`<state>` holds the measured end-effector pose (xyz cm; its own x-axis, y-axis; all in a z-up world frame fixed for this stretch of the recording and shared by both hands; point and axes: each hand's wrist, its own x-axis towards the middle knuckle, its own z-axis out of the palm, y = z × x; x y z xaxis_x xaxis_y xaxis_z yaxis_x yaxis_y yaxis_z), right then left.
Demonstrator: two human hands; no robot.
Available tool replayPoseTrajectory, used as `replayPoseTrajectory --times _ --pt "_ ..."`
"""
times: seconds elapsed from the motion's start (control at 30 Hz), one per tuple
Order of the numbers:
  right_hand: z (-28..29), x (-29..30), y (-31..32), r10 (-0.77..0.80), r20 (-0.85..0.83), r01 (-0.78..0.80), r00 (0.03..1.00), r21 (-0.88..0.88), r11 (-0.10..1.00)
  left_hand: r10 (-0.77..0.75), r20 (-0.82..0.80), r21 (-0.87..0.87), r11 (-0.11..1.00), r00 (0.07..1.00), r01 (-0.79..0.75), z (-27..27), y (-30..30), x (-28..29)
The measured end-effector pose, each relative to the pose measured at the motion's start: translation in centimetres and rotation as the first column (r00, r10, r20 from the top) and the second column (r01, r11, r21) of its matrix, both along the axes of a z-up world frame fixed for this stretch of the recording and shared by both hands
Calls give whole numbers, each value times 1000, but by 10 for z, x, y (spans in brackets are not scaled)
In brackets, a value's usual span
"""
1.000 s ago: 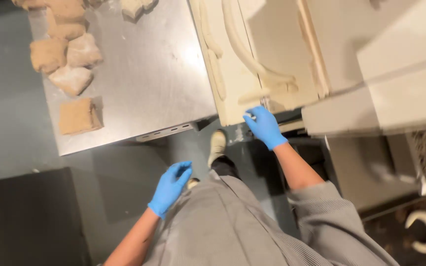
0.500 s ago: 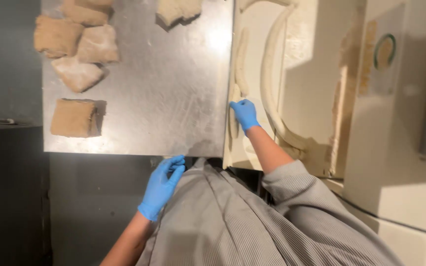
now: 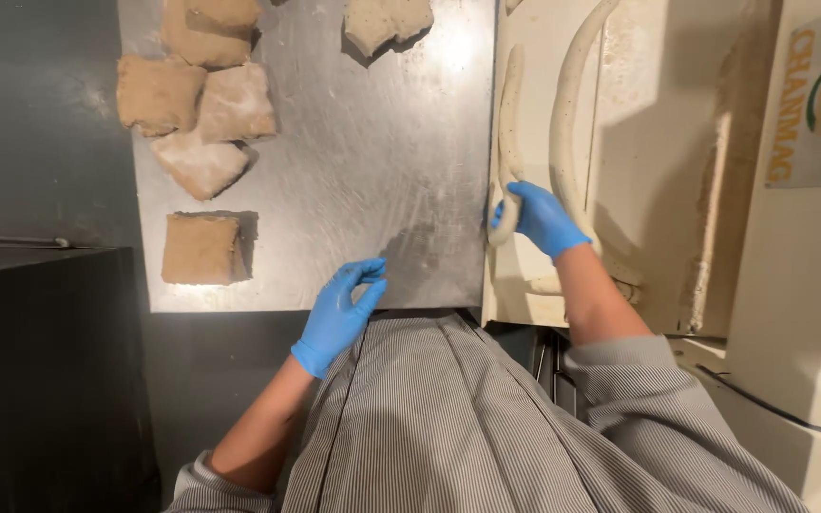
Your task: The recorder is shaping dough into crescent-shaped rolls using a machine and then placing them on a baking tray.
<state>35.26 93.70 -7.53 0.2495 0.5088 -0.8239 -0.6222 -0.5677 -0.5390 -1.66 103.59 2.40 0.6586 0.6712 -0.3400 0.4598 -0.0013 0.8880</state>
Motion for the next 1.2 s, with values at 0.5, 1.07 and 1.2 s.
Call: replayPoseTrajectory --times 0.5,1.07,1.2 --pt "17 -132 158 645 763 -788 -49 -426 445 263 -80 577 798 961 -171 -143 161 101" --pt "-30 -144 27 422 872 -561 -247 -484 671 191 -473 641 744 860 187 -111 86 62" --pt "-9 -112 83 400 873 -412 -278 -484 772 52 -459 664 684 887 303 -124 141 63"
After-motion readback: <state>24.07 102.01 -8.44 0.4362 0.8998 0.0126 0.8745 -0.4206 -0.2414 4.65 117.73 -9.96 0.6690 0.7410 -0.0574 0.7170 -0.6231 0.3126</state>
